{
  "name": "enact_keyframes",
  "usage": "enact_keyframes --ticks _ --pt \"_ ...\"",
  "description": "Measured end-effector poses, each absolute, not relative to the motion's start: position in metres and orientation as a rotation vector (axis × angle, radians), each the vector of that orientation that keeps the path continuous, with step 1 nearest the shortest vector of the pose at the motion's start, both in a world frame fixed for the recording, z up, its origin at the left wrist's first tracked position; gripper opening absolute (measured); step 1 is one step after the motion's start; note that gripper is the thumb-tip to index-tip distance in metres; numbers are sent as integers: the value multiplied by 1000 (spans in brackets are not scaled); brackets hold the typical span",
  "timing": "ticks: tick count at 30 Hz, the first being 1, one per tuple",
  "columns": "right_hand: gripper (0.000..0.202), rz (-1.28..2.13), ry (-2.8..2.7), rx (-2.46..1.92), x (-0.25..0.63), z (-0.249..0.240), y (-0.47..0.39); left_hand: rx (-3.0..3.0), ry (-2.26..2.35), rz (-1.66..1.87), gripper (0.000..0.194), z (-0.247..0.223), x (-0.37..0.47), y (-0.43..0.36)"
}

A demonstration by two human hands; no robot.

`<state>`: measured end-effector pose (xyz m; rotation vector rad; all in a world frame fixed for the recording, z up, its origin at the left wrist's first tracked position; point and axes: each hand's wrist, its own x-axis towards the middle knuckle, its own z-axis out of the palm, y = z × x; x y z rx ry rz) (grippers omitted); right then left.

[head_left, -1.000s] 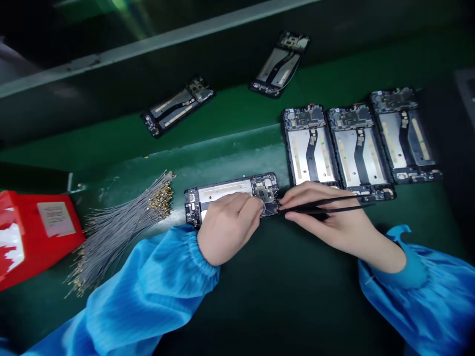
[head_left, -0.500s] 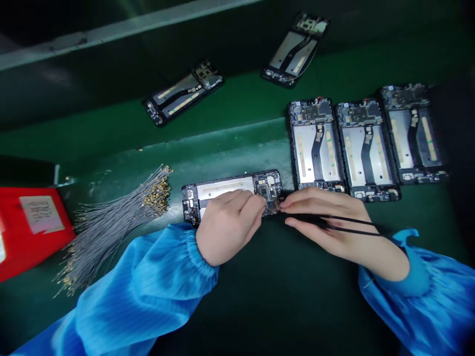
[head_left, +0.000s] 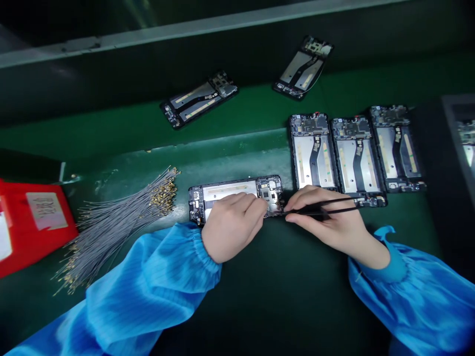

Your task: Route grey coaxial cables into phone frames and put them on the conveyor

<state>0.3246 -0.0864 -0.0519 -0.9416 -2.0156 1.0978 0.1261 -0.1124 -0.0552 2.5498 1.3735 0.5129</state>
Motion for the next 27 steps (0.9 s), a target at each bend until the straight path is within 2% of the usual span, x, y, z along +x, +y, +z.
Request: enact_keyframes --ticks 27 --pt "6 1089 -2093 -825 321 -45 -88 2552 1366 510 20 -58 125 -113"
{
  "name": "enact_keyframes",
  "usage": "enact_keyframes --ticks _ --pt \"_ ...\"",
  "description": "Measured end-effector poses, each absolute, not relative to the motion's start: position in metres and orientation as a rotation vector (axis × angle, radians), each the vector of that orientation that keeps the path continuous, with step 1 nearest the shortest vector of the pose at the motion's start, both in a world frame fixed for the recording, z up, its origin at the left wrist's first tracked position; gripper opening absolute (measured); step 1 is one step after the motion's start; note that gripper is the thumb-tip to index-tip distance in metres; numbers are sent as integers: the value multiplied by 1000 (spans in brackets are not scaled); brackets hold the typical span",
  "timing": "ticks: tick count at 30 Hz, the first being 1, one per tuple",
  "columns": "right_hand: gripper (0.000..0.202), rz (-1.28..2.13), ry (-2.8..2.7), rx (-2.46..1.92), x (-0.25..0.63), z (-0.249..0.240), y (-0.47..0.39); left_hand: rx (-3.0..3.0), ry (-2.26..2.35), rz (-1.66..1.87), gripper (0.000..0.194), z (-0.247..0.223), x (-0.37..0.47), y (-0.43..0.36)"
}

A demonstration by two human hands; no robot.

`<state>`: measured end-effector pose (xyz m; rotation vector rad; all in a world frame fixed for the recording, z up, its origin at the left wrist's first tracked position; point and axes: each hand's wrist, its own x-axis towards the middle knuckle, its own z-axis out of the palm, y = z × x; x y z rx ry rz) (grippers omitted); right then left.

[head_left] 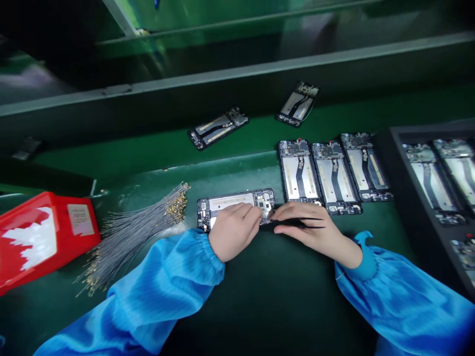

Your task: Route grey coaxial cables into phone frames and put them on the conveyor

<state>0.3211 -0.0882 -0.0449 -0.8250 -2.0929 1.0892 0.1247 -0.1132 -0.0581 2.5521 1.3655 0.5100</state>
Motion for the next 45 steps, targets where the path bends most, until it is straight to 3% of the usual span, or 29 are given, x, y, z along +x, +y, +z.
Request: enact_keyframes --ticks 6,11,25,32,45 --pt "39 861 -2481 -828 321 -36 -69 2573 1374 537 18 -60 125 -113" --pt "46 665 -2741 -844 318 -41 -62 2572 1375 538 18 -59 124 -113" --pt "33 718 -2682 -909 315 -43 -63 2629 1078 602 26 -59 118 -119" --pt "38 755 -2636 -951 315 -42 -62 2607 1056 615 26 -60 117 -119" --pt "28 682 -2736 -952 308 -38 -60 2848 1094 491 24 -54 113 -116"
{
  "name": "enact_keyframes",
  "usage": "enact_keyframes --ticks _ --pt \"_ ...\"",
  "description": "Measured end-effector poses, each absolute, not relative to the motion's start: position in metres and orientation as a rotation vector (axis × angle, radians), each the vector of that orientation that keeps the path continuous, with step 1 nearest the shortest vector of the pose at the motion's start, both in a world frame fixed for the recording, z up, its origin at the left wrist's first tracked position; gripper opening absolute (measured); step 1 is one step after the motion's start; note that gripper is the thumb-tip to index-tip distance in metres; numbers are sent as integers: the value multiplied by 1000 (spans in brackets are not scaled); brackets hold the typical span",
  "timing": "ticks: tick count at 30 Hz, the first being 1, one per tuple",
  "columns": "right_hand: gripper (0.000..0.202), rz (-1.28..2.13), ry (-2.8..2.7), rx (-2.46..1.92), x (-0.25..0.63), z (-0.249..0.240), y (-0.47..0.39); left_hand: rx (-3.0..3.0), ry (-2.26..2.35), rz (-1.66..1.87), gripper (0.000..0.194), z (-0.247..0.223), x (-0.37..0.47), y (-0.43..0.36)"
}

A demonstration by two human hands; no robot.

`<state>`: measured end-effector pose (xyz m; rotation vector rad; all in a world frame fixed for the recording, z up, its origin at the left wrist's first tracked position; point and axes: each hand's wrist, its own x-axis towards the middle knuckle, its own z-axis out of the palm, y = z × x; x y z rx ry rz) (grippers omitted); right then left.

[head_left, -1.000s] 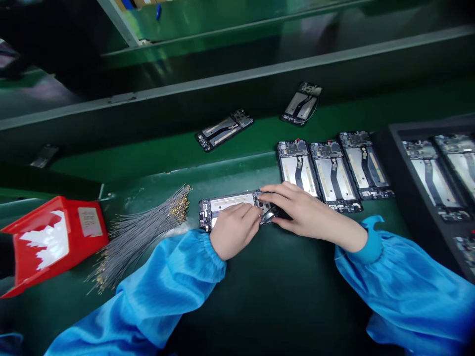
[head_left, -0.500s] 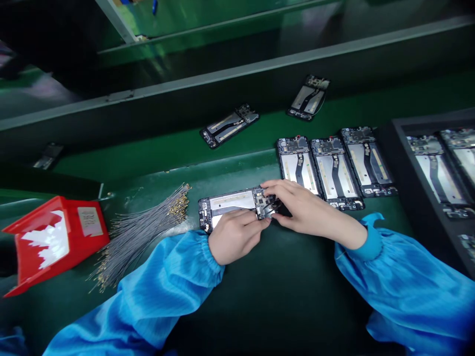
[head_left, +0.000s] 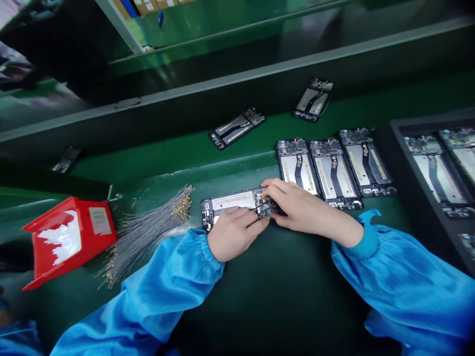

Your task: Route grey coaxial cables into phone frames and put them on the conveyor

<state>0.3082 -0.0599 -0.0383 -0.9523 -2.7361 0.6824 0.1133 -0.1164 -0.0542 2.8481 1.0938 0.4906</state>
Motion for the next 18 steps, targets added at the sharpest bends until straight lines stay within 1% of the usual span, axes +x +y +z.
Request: enact_keyframes --ticks 6,18 --pt "27 748 -2723 -940 310 -37 -58 2682 913 428 33 -52 87 -105" --pt "29 708 -2790 -1018 306 -35 -56 2679 897 453 30 -57 86 -107"
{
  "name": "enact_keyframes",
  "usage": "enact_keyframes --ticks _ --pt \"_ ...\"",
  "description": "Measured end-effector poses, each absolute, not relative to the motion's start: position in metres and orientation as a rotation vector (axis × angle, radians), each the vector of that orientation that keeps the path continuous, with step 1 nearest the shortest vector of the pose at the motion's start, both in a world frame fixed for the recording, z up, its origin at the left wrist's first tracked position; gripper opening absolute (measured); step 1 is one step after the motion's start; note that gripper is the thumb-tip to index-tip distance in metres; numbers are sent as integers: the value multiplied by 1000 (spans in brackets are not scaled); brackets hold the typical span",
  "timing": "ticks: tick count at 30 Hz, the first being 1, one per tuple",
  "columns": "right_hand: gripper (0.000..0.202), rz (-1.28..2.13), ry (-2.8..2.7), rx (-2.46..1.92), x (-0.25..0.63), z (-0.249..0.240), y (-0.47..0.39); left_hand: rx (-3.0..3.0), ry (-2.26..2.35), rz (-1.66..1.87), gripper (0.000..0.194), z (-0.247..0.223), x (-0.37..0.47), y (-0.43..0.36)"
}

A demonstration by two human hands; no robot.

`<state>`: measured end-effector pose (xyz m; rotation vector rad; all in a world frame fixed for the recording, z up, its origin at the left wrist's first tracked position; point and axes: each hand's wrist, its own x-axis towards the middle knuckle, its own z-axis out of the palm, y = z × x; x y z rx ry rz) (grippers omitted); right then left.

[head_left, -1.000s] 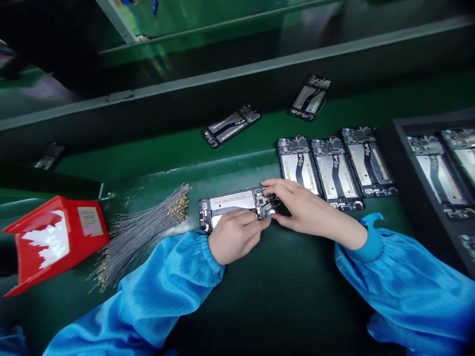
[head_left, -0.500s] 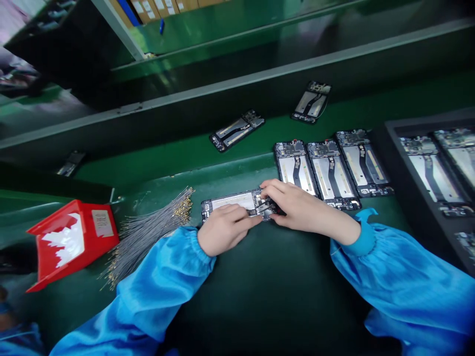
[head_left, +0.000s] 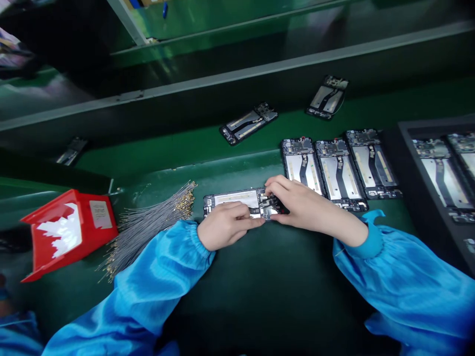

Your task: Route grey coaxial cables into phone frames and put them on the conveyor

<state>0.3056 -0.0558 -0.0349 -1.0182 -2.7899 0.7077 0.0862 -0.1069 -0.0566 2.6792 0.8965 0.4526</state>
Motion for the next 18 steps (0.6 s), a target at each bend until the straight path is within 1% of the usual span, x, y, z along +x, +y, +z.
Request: enact_keyframes --ticks 11,18 --pt "33 620 -2874 -1063 297 -31 -54 2684 867 483 29 -57 85 -106" --pt "33 614 -2869 -1067 299 -33 -53 2712 862 429 29 -56 87 -106"
